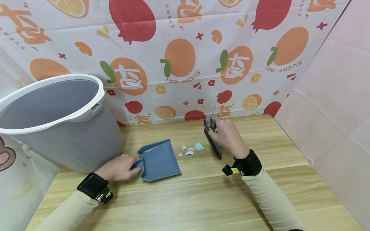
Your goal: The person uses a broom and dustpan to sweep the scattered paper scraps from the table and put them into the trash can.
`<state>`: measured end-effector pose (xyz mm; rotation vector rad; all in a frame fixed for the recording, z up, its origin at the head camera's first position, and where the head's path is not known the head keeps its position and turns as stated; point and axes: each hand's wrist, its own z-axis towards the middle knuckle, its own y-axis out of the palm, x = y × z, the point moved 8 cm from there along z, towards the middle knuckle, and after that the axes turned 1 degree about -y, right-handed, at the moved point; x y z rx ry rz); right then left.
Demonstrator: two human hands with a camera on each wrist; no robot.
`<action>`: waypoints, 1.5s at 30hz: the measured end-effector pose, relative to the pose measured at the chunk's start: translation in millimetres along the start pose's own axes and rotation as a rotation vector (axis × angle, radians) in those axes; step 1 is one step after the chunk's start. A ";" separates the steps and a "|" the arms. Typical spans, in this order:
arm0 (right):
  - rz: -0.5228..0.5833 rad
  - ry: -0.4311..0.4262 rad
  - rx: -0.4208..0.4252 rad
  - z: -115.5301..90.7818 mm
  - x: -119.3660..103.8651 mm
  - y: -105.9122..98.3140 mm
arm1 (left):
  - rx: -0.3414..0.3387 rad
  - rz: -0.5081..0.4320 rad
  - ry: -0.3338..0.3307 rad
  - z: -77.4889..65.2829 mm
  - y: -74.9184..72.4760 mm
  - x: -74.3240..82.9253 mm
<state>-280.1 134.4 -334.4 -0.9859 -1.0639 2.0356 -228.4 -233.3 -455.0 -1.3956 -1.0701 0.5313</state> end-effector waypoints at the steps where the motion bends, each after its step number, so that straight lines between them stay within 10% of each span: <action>1: 0.004 0.006 -0.005 0.9 0.2 2.6 | 0.000 0.001 0.003 0.5 -0.3 0.1; 45: 0.321 -0.143 -0.106 23.6 -132.0 74.8 | -0.043 0.019 -0.043 10.2 -1.0 -10.4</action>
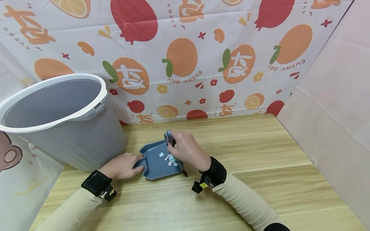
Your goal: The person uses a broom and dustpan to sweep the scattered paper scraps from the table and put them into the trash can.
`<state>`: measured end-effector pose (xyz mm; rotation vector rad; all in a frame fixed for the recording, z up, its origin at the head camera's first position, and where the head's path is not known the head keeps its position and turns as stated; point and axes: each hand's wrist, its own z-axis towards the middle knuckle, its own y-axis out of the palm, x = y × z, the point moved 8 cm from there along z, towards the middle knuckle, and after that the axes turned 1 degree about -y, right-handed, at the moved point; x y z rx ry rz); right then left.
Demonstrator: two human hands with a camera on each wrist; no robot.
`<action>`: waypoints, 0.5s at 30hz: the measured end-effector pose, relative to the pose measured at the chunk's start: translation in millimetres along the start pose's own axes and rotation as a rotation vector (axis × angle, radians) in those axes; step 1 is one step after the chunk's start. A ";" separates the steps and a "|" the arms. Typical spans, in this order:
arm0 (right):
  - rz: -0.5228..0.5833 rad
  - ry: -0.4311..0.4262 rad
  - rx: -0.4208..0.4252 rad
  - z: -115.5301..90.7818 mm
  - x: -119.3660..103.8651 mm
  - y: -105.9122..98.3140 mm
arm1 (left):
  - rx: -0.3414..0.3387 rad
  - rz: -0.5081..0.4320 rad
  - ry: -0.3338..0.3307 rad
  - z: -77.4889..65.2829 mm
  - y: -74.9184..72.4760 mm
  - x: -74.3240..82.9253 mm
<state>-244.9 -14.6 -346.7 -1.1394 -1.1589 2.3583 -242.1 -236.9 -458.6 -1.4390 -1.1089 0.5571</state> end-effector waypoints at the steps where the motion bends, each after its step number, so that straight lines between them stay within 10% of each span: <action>1: 0.011 0.002 -0.005 0.2 -0.9 1.1 | -0.001 0.002 0.000 0.0 -0.1 0.0; 15: 0.066 0.032 0.015 -2.1 1.9 -13.3 | -0.010 -0.002 -0.020 0.2 1.7 -1.3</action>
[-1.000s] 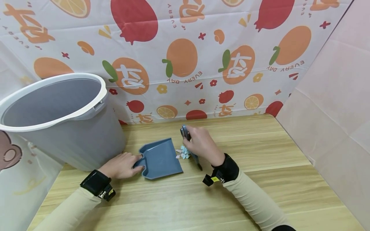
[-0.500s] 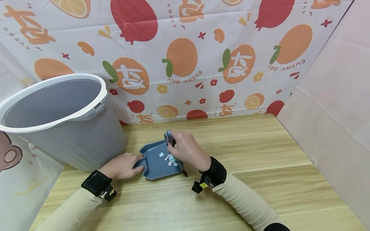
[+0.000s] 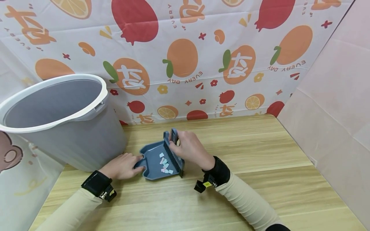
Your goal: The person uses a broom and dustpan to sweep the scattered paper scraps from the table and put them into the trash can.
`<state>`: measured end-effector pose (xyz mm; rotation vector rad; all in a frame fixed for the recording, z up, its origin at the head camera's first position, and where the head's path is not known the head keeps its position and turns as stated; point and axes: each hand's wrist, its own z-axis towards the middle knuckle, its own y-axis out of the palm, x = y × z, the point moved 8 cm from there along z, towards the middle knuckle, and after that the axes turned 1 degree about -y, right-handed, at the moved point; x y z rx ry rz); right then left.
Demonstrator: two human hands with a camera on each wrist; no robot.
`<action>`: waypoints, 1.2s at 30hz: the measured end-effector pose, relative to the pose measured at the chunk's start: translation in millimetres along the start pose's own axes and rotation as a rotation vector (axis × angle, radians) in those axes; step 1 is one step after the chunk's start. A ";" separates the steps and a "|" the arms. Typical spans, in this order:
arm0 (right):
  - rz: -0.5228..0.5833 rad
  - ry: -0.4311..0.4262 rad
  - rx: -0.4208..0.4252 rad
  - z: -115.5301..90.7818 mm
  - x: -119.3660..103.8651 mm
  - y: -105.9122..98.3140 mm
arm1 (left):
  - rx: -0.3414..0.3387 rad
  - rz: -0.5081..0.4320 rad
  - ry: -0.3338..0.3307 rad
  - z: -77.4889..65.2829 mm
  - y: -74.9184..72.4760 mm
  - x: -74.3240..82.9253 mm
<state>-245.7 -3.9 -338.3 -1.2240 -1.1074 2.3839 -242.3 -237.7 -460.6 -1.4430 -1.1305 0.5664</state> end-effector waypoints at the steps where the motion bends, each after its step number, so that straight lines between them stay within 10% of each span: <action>1: 0.000 0.012 0.003 -0.5 1.7 -2.7 | -0.001 0.000 0.000 0.0 0.0 0.3; 36: -0.165 0.208 0.239 -67.9 106.6 -132.4 | 0.013 -0.012 0.009 1.1 0.7 -0.1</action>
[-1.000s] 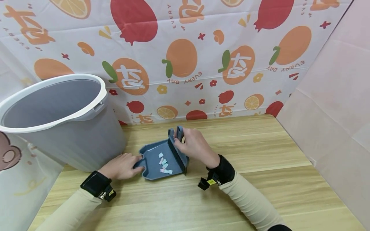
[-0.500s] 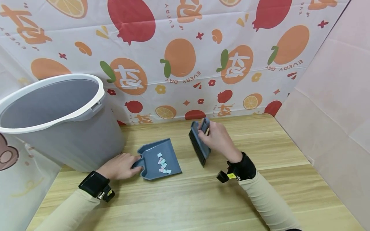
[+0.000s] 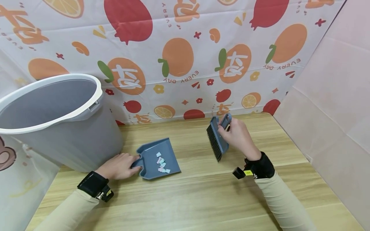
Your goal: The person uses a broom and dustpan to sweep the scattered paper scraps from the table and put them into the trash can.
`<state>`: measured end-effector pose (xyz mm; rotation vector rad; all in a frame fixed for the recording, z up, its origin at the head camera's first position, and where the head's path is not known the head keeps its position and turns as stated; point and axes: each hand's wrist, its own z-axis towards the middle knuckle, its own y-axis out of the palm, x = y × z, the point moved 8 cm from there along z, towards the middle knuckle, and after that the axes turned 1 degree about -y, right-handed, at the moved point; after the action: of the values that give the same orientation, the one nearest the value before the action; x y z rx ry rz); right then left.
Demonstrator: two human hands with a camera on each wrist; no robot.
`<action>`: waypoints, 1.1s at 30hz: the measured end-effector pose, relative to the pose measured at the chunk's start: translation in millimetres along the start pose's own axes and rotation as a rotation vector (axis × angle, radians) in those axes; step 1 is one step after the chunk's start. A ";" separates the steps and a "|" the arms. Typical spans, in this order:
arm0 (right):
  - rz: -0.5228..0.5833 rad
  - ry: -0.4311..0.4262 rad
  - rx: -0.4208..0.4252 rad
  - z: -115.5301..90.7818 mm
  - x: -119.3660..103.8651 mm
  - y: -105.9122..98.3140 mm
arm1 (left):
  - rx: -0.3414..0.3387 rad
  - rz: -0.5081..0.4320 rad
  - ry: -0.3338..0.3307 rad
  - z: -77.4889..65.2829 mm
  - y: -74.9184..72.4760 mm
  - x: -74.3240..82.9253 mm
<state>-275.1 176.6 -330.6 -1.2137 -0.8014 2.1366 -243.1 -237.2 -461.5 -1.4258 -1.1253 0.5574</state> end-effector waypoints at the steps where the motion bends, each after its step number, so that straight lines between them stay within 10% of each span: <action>1: 0.001 0.000 0.003 0.2 0.2 -0.7 | -0.001 -0.001 -0.002 -0.1 0.1 -0.1; 33: 0.025 0.006 -0.035 -2.3 -2.4 6.4 | -0.018 -0.091 0.079 -13.7 -53.4 32.3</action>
<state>-273.2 171.2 -334.9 -1.2532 -0.8289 2.1460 -234.4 -223.3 -399.8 -1.3927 -1.1283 0.4240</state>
